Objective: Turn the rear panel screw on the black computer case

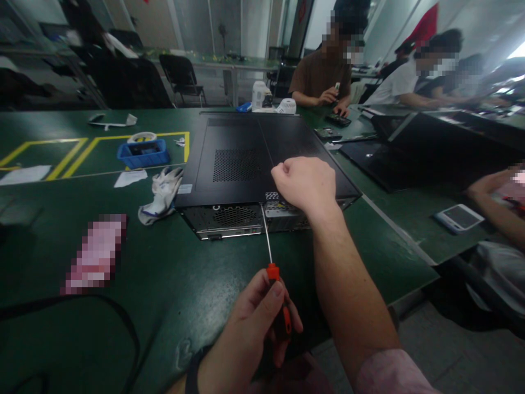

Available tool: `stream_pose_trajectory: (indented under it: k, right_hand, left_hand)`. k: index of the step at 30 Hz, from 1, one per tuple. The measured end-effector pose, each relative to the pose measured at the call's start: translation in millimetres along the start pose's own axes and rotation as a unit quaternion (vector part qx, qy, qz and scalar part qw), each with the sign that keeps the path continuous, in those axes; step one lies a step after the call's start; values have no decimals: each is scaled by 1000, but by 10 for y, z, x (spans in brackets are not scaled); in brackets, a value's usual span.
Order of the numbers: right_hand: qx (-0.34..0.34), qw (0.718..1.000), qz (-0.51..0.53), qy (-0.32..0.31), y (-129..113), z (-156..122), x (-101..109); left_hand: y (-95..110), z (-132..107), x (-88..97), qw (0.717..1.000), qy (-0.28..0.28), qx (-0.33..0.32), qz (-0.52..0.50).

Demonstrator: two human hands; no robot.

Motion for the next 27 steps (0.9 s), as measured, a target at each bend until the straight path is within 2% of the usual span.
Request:
stream_pose_trajectory:
  k: [4, 10, 15, 27]
  right_hand:
    - [-3, 1000, 3, -3, -2, -2, -2]
    - [-2, 1000, 6, -7, -2, 1, -4]
    - [1, 1000, 2, 6, -5, -1, 2]
    - [0, 1000, 2, 0, 4, -7, -5]
  left_hand:
    - [-39, 38, -7, 1000, -23, 1, -4]
    - [-28, 28, 13, 999, -6, -10, -39]
    - [-6, -23, -18, 997, -24, 0, -70]
    - [-26, 14, -36, 999, -35, 8, -35]
Point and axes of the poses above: each hand's wrist, its own z-axis towards the middle knuckle, its own x-axis out of the back of the hand, y = z × x, the point moved 6 cm from there along z, towards the middle knuckle, and after that the axes turned 11 degrees about x, right-handed, at the moved point
